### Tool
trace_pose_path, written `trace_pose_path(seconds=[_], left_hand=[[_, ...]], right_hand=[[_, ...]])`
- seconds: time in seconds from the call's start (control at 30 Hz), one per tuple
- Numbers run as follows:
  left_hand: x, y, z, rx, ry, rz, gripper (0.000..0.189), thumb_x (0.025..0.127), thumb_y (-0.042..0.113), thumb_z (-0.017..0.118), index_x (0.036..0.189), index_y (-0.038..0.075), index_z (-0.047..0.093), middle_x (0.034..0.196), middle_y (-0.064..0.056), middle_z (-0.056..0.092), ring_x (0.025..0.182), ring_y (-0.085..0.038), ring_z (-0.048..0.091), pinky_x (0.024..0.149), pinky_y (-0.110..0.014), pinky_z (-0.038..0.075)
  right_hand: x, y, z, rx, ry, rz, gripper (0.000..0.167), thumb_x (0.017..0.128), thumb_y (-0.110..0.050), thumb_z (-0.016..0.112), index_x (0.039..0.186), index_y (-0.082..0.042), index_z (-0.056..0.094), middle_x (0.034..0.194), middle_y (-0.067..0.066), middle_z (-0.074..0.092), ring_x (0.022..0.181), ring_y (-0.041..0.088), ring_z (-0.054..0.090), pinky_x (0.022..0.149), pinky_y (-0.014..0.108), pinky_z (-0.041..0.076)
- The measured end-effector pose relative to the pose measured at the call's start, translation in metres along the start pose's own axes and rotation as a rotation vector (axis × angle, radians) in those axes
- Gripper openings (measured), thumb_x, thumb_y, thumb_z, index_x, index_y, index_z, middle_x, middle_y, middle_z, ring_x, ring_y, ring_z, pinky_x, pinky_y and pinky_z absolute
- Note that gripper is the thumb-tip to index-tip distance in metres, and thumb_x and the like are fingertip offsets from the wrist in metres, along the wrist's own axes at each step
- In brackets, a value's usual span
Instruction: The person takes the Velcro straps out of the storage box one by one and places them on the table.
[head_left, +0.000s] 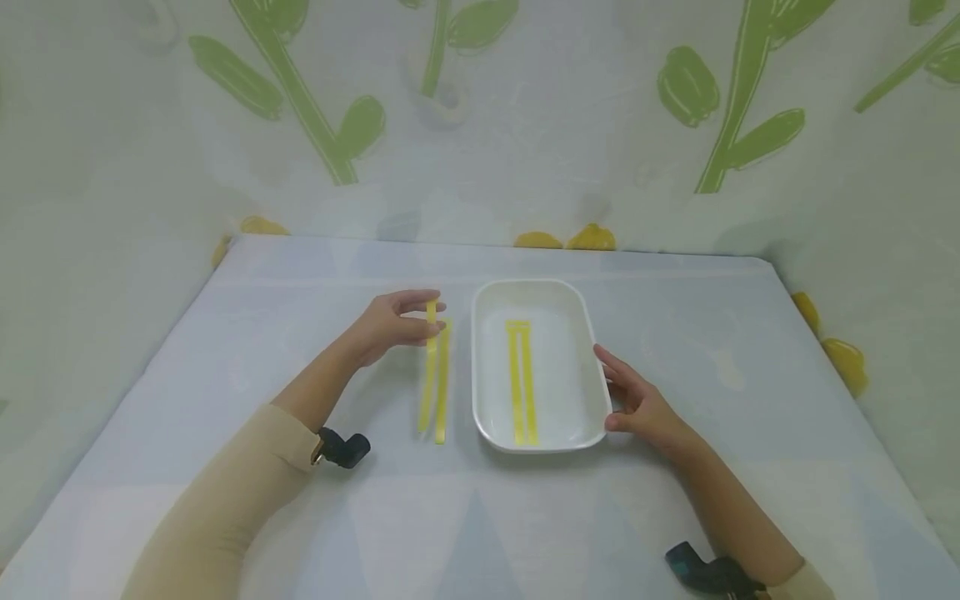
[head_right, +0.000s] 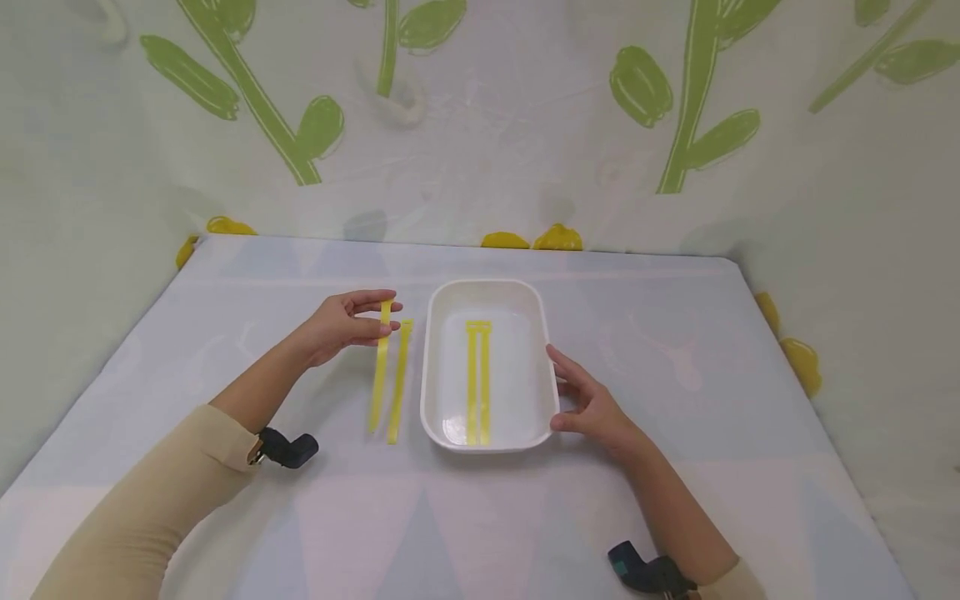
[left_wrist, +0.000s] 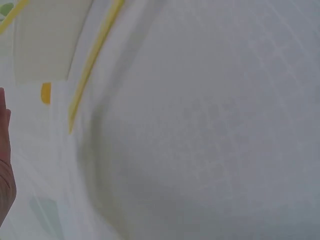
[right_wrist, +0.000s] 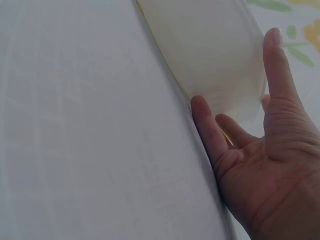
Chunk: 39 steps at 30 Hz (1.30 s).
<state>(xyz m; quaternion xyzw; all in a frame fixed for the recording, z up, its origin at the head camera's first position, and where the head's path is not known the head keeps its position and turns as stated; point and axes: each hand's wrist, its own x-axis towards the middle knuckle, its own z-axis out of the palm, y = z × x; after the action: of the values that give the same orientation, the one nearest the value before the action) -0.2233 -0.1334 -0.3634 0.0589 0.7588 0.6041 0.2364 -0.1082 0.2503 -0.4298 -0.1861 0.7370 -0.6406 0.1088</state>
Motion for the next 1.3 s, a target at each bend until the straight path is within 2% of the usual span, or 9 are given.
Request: trace_pose_path(seconds=[0.2,0.37,0.5,0.67,0.83,0.9,1.07,1.17,1.3], left_hand=[[-0.002,-0.022,-0.008,0.034,-0.021,0.012,0.065,0.082,0.008,0.072,0.140,0.007,0.043,0.136,-0.013,0.053,0.117,-0.024,0.058,0.084,-0.033,0.054],[-0.001,-0.033,-0.011,0.109,0.014,0.014,0.065,0.080,0.011,0.075,0.139,0.010,0.047,0.133,-0.011,0.054,0.112,-0.024,0.060,0.082,-0.031,0.055],[0.003,-0.038,-0.011,0.218,0.060,0.019,0.065,0.078,0.015,0.077,0.137,0.015,0.050,0.131,-0.007,0.056,0.109,-0.022,0.059,0.085,-0.029,0.052],[0.010,-0.042,-0.012,0.303,0.104,0.048,0.065,0.076,0.015,0.078,0.135,0.016,0.052,0.131,-0.005,0.056,0.112,-0.024,0.055,0.088,-0.032,0.048],[0.014,-0.045,-0.013,0.339,0.112,0.027,0.069,0.074,0.013,0.080,0.136,0.014,0.051,0.127,-0.009,0.056,0.112,-0.025,0.053,0.087,-0.031,0.047],[0.015,-0.046,-0.013,0.346,0.116,0.018,0.071,0.072,0.011,0.080,0.137,0.013,0.050,0.124,-0.011,0.057,0.111,-0.026,0.053,0.089,-0.033,0.046],[0.016,-0.047,-0.012,0.455,0.132,-0.004,0.076,0.070,0.014,0.082,0.138,0.009,0.048,0.121,-0.015,0.058,0.113,-0.029,0.053,0.099,-0.041,0.043],[0.016,-0.048,-0.010,0.525,0.149,-0.025,0.076,0.071,0.017,0.082,0.137,0.007,0.048,0.123,-0.016,0.056,0.115,-0.030,0.052,0.102,-0.043,0.041],[0.014,-0.047,-0.008,0.590,0.169,-0.036,0.072,0.072,0.019,0.081,0.136,0.006,0.050,0.121,-0.015,0.053,0.110,-0.029,0.051,0.098,-0.042,0.042]], right_hand=[[0.000,0.000,0.001,-0.017,0.018,0.026,0.088,0.081,-0.026,0.075,0.152,-0.021,0.022,0.148,0.029,0.027,0.116,0.005,0.047,0.087,0.021,0.050],[0.000,0.001,0.002,-0.026,0.019,0.020,0.088,0.081,-0.024,0.075,0.152,-0.021,0.022,0.149,0.028,0.028,0.118,0.006,0.047,0.088,0.022,0.050],[0.000,0.001,0.001,-0.026,0.020,0.020,0.088,0.081,-0.024,0.075,0.152,-0.021,0.022,0.149,0.027,0.029,0.118,0.006,0.048,0.089,0.022,0.049],[0.001,0.000,0.001,-0.018,0.018,0.023,0.088,0.081,-0.024,0.075,0.152,-0.021,0.022,0.147,0.028,0.029,0.117,0.005,0.048,0.088,0.022,0.050],[0.001,0.001,-0.001,0.021,-0.009,-0.015,0.089,0.081,-0.026,0.075,0.152,-0.018,0.021,0.143,0.030,0.032,0.116,0.006,0.050,0.087,0.022,0.051],[0.001,0.002,-0.001,0.040,-0.019,-0.038,0.090,0.081,-0.026,0.076,0.151,-0.016,0.021,0.141,0.026,0.037,0.116,0.007,0.050,0.087,0.022,0.051],[0.001,0.003,-0.002,0.051,-0.027,-0.049,0.089,0.081,-0.024,0.076,0.151,-0.016,0.022,0.140,0.012,0.043,0.116,0.009,0.051,0.088,0.022,0.050],[0.000,0.004,-0.002,0.049,-0.027,-0.037,0.088,0.081,-0.022,0.075,0.151,-0.017,0.021,0.142,0.017,0.039,0.116,0.009,0.051,0.087,0.023,0.051],[0.000,0.003,-0.002,0.049,-0.024,-0.025,0.088,0.082,-0.023,0.075,0.152,-0.017,0.021,0.143,0.026,0.034,0.117,0.009,0.050,0.087,0.023,0.051]])
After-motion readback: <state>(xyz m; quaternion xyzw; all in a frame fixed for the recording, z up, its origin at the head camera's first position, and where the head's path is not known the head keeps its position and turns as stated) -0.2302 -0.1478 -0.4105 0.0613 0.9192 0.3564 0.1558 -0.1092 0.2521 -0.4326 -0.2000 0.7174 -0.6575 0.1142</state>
